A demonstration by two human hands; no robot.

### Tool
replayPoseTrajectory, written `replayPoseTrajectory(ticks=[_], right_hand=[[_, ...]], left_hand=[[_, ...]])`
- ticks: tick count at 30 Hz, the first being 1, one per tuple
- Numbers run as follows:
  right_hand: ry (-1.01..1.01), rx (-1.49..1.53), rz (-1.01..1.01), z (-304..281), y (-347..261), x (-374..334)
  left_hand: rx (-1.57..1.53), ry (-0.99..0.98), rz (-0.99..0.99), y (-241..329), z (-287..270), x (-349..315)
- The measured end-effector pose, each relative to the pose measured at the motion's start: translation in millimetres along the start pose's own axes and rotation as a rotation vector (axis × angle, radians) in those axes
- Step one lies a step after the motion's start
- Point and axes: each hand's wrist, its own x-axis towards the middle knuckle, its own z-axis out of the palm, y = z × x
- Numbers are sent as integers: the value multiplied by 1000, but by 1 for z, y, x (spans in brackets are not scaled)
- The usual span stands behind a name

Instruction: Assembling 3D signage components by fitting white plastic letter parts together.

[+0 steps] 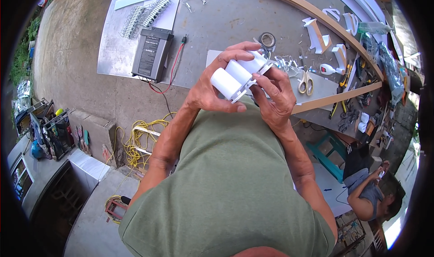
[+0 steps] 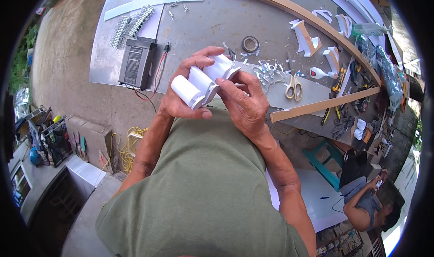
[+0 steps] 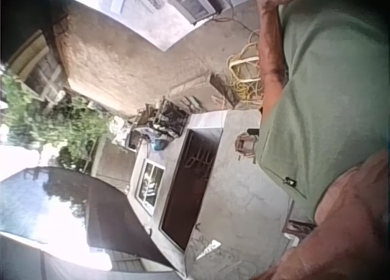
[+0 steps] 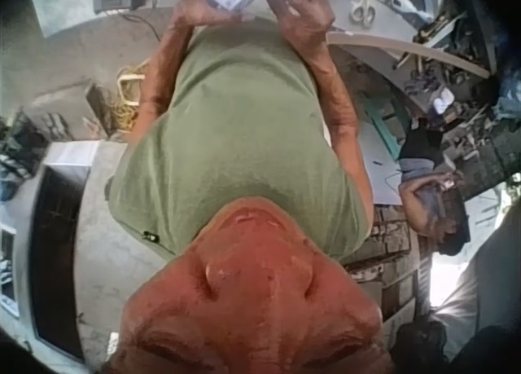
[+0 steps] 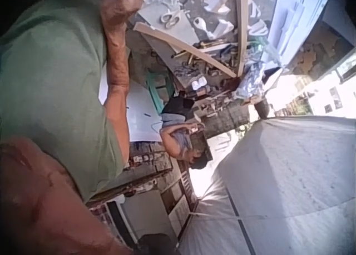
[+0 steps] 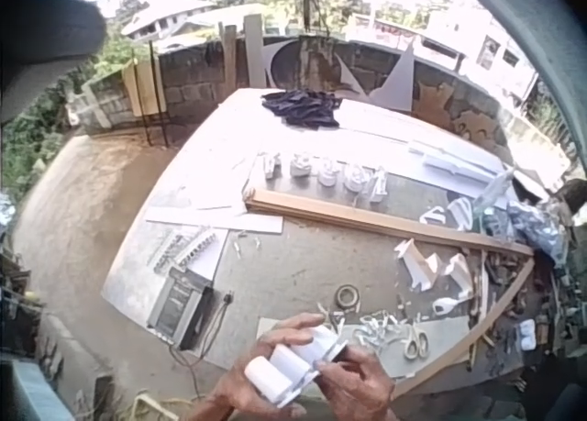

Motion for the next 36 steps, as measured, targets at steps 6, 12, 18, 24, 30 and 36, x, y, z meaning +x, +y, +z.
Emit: replayPoseTrajectory(ticks=[6, 12, 18, 24, 30, 36], right_hand=[[-22, -53, -11, -1, -2, 2], [-33, -92, 30, -3, -5, 5], [-72, -137, 156, 1, -8, 6], [-180, -144, 175, -8, -7, 5], [-196, -7, 234, -9, -8, 5], [-136, 128, 354, -5, -7, -3]], left_hand=[[39, -56, 11, 0, -3, 1], [-60, 13, 1, -4, 2, 1], [18, 86, -55, -7, 3, -1], [204, 131, -122, -8, 6, -4], [325, 112, -82, -6, 8, -2], [418, 86, -73, -6, 9, -4]])
